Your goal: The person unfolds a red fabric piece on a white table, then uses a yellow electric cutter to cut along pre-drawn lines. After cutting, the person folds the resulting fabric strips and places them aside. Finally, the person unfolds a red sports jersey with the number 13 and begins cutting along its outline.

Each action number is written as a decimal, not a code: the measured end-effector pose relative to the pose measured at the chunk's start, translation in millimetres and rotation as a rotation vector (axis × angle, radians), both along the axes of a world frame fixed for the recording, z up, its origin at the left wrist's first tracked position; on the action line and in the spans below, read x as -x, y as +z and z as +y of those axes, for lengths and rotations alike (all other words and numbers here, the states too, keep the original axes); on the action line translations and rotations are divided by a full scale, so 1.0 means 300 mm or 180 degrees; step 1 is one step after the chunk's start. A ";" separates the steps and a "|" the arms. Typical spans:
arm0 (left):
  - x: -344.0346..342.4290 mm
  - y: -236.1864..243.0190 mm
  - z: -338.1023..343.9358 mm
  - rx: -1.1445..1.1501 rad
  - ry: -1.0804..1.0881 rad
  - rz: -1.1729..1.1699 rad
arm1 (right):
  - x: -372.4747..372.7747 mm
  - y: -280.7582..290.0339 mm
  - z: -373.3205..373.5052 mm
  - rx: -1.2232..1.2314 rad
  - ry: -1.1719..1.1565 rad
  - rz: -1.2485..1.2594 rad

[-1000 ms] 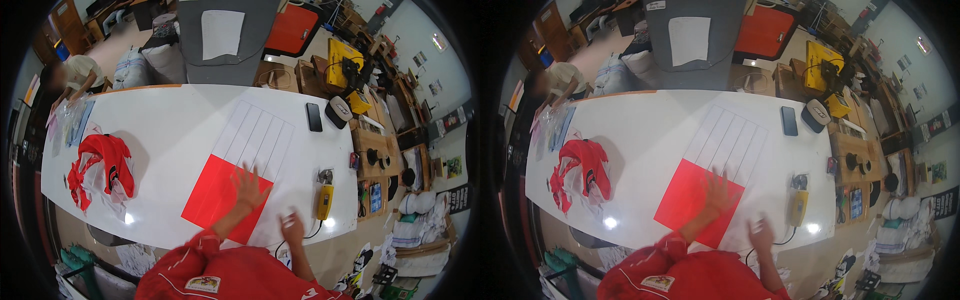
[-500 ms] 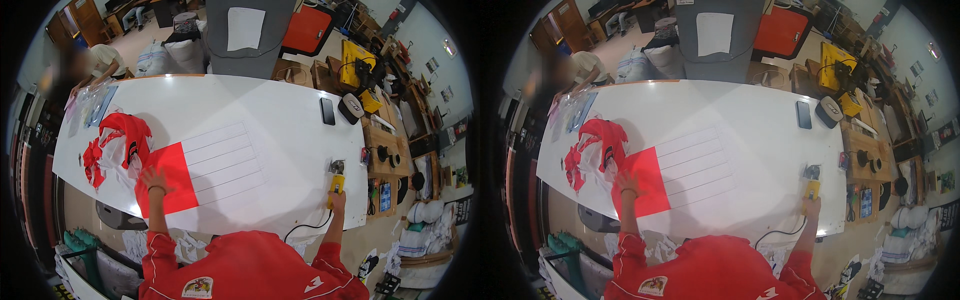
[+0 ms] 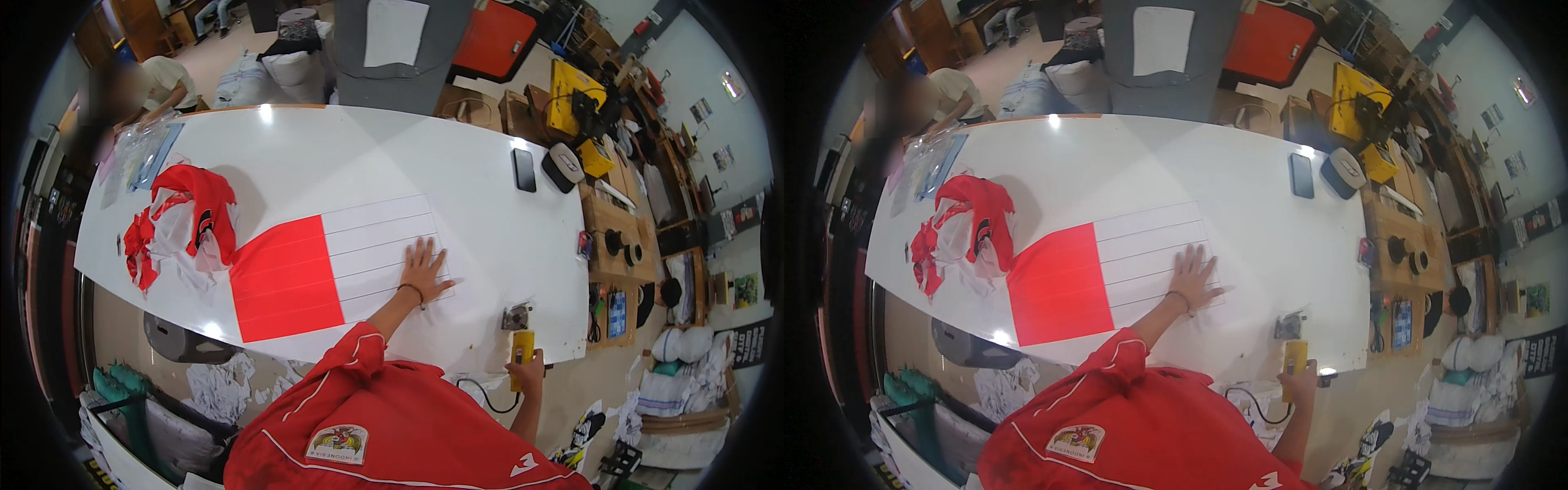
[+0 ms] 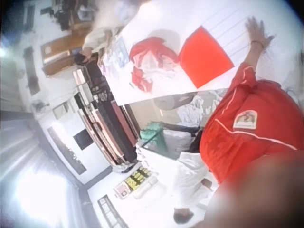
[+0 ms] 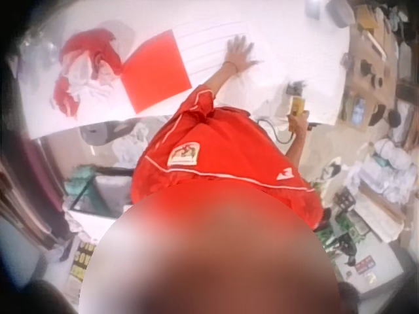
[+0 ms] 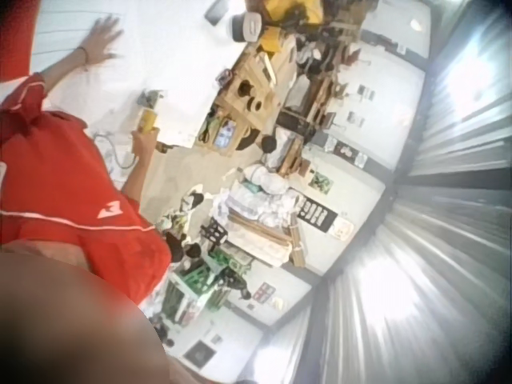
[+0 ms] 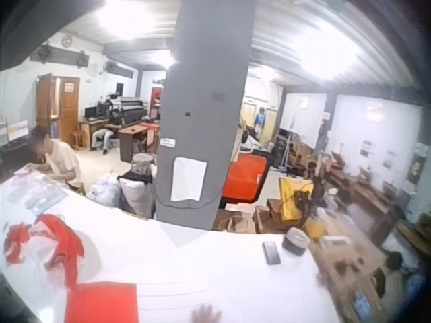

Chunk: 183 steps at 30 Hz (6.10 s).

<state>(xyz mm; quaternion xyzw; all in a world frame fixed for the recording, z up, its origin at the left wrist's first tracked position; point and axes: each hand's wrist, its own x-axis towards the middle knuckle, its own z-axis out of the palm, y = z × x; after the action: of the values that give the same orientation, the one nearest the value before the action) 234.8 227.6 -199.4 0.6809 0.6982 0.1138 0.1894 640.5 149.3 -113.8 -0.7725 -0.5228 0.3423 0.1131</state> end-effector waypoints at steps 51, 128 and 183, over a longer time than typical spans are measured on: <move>0.514 -0.085 -0.643 -0.0511 0.2444 0.0708 | 0.359 0.073 -0.003 0.0086 0.1070 -0.0534; 0.668 -0.039 -0.682 -0.0546 0.2243 0.0587 | 0.836 -0.124 0.871 0.0496 0.0691 0.2031; 0.391 0.093 -0.626 0.0328 -0.0008 0.0146 | 0.015 -0.194 0.050 0.0191 -0.0841 0.2788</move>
<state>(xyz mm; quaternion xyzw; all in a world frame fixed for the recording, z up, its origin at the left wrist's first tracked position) 117.5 39.7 -171.6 0.6735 0.7065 0.0618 0.2083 635.9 164.1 -172.0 -0.6180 -0.3126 0.6342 0.3437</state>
